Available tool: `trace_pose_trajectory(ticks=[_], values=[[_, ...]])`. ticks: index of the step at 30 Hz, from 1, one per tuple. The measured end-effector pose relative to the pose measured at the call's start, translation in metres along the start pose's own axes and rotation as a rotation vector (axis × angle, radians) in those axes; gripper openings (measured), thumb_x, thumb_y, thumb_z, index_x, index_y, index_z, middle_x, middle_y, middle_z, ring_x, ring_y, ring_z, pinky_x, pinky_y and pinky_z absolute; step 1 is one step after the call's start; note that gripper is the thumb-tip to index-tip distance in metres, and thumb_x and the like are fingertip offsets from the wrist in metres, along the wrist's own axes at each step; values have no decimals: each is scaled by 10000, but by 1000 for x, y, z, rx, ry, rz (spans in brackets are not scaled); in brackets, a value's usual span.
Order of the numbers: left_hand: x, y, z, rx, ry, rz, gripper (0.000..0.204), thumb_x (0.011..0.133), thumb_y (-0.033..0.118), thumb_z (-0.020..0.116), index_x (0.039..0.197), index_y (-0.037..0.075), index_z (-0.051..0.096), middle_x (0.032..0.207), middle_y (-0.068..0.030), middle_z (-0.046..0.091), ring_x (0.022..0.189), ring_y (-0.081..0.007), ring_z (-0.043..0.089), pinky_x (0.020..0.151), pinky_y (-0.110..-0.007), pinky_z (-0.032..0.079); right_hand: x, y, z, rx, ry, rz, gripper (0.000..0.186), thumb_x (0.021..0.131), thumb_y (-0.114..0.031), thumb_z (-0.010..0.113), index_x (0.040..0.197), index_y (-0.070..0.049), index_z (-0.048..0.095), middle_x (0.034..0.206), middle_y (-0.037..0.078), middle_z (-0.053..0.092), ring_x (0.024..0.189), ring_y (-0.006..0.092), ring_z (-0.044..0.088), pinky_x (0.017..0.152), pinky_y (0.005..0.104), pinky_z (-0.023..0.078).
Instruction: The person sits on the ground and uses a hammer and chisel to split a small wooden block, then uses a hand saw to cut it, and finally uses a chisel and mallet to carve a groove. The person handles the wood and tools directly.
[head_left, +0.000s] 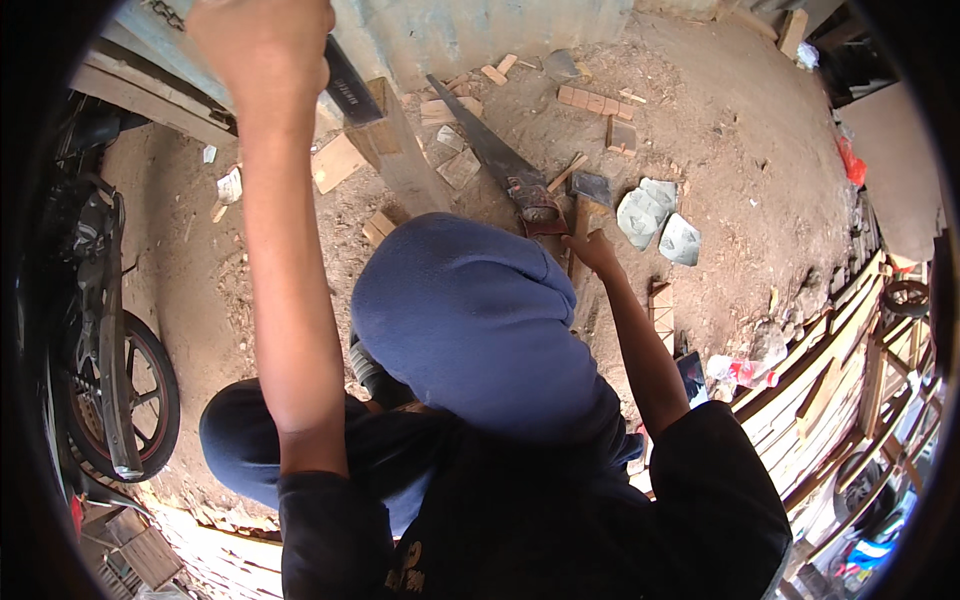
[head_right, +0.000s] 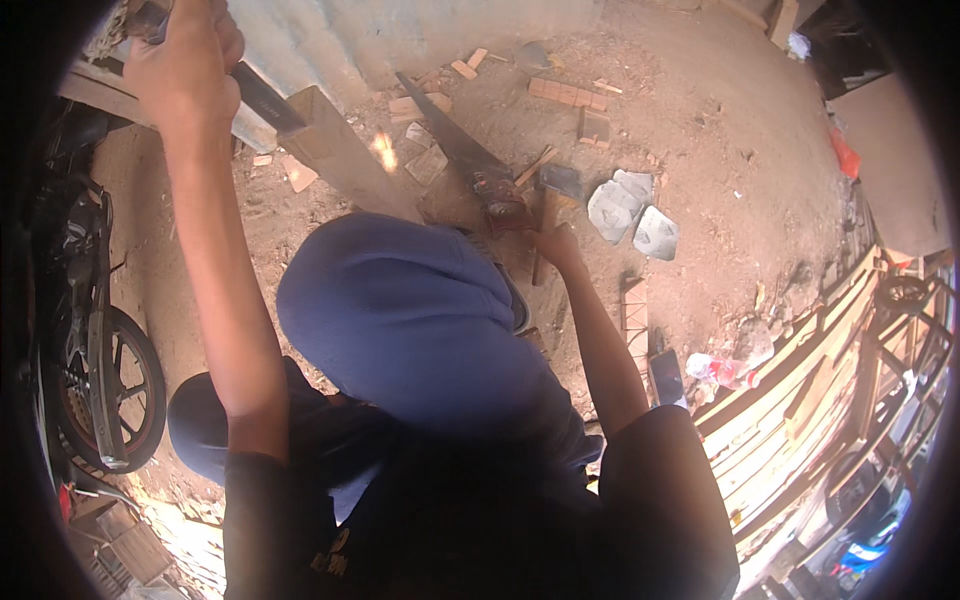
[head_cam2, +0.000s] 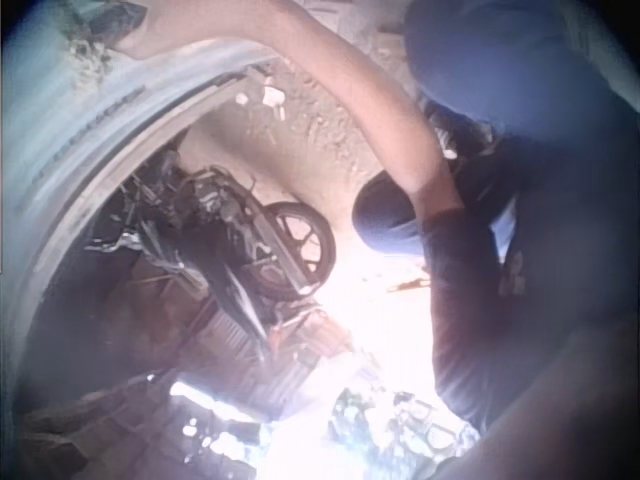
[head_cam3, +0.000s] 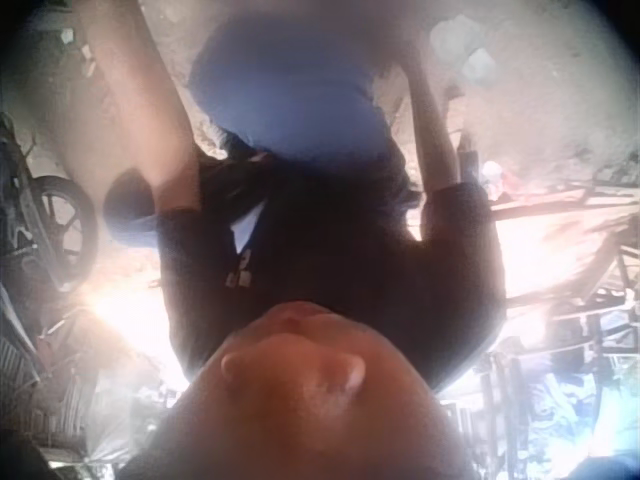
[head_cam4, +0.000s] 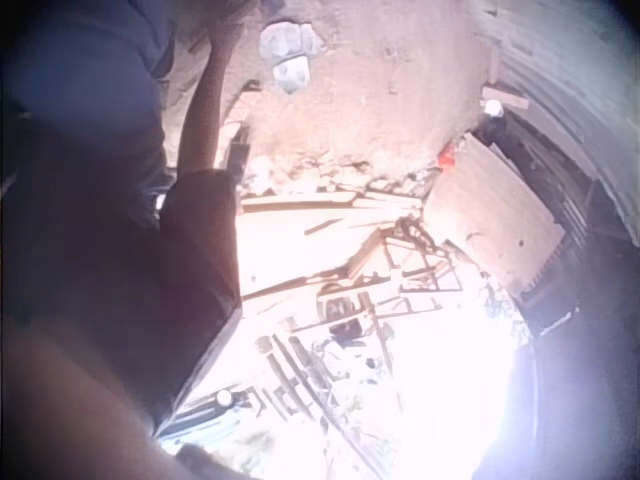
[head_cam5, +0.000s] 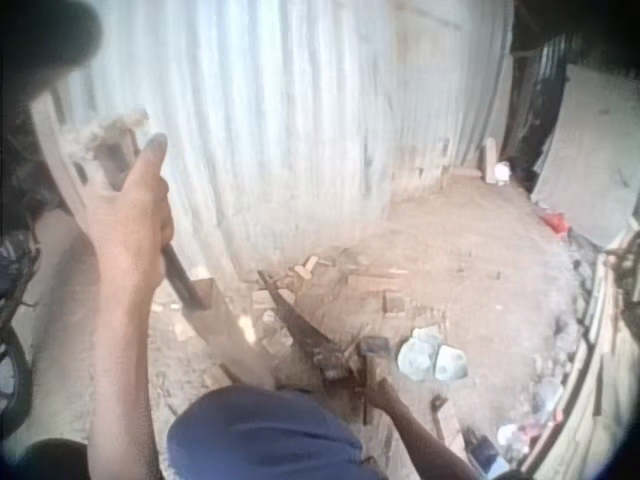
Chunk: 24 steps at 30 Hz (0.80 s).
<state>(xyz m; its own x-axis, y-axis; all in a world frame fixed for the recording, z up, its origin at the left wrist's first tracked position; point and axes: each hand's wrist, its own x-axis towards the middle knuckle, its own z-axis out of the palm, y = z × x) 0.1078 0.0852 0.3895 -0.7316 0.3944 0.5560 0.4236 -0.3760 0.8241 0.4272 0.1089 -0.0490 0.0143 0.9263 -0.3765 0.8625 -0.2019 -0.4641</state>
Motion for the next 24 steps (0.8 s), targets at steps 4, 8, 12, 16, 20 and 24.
trace_pose_trajectory(ticks=[4,8,12,16,20,24], values=[[3,5,0,-172,-114,-58,200,875,175,637,736,110,507,508,57,408,377,-51,356,348,-233,271,27,-7,18,-60,-26,75,847,646,-566,716,1129,119,595,1110,339,602,1095,414,590,869,445,502],[8,-5,-4,-103,-84,7,229,876,173,628,692,105,508,517,48,436,403,-57,387,381,-245,294,59,8,15,21,-88,132,686,643,-506,739,1018,61,646,1037,264,640,981,386,627,856,468,508],[12,-4,-7,-9,-48,-15,246,870,178,631,676,61,534,533,26,487,465,-74,439,444,-267,334,78,18,13,437,-311,274,548,697,-377,746,1034,23,582,976,180,598,848,284,615,745,415,545],[15,-3,-11,43,-10,29,230,854,143,632,679,4,579,559,0,529,526,-99,472,521,-295,378,79,7,-10,1320,-596,426,372,821,-175,658,1064,59,500,982,169,538,848,209,592,625,290,539],[18,-2,-1,-137,-36,85,188,843,120,632,709,-10,608,574,-10,543,542,-99,490,533,-292,395,118,17,-50,1602,-989,470,199,891,-144,617,828,-16,478,694,47,530,573,130,534,499,245,465],[23,-24,-11,-55,-70,48,288,833,210,673,667,-7,584,578,-14,565,538,-70,471,536,-274,402,25,-64,-98,630,-559,159,231,847,-201,706,843,-45,537,582,30,515,454,130,481,440,277,438]])
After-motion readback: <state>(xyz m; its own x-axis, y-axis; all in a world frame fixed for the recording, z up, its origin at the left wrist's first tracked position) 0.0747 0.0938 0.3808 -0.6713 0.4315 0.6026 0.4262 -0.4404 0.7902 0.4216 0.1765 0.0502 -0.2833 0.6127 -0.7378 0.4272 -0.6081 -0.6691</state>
